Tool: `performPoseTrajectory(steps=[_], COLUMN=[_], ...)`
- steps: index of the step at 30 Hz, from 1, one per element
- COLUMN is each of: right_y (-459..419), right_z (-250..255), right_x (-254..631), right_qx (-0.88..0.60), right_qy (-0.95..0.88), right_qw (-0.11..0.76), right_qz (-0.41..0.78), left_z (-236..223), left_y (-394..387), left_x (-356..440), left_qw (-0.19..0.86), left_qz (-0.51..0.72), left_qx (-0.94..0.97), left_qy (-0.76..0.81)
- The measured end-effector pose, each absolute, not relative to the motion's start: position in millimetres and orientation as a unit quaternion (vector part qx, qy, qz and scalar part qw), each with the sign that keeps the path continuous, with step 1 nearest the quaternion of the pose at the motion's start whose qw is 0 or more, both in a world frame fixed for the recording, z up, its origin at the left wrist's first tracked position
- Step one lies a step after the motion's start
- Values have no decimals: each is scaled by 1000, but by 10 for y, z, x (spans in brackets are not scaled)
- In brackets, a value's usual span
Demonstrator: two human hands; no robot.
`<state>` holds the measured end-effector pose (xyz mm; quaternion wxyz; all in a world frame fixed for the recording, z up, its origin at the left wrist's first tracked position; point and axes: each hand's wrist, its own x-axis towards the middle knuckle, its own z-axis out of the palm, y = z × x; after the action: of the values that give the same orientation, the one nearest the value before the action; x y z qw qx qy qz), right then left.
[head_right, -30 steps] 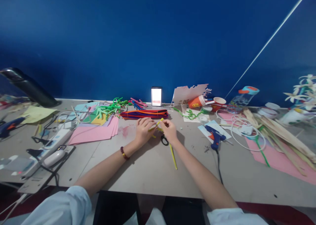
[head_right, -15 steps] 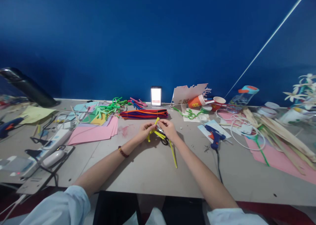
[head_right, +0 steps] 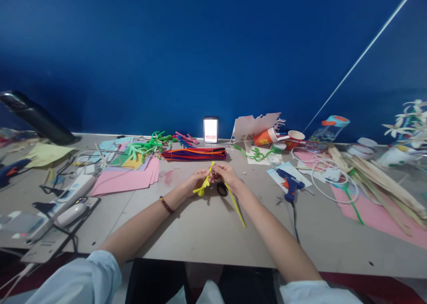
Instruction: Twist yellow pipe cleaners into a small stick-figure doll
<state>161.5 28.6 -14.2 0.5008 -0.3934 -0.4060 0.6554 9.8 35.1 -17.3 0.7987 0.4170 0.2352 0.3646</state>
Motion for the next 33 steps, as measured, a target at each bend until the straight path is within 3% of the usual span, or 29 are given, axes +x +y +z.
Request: performPoseTrajectory(steps=[6, 12, 15, 25, 33], right_y=[336, 345, 331, 299, 302], right_z=[-150, -147, -133, -101, -117], right_x=[1623, 1635, 1619, 1582, 1574], right_qx=[-454, -482, -478, -482, -483], right_qy=[-392, -381, -375, -360, -370], right_qw=[563, 586, 594, 589, 586], right_qz=[568, 528, 527, 540, 536], left_z=[-187, -125, -133, -268, -192], left_y=[341, 260, 256, 329, 311], left_x=[119, 71, 55, 58, 30], left_qw=[707, 381, 280, 167, 143], left_qz=[424, 437, 413, 404, 403], left_qx=[486, 744, 795, 821, 817], left_qy=[289, 331, 344, 368, 387])
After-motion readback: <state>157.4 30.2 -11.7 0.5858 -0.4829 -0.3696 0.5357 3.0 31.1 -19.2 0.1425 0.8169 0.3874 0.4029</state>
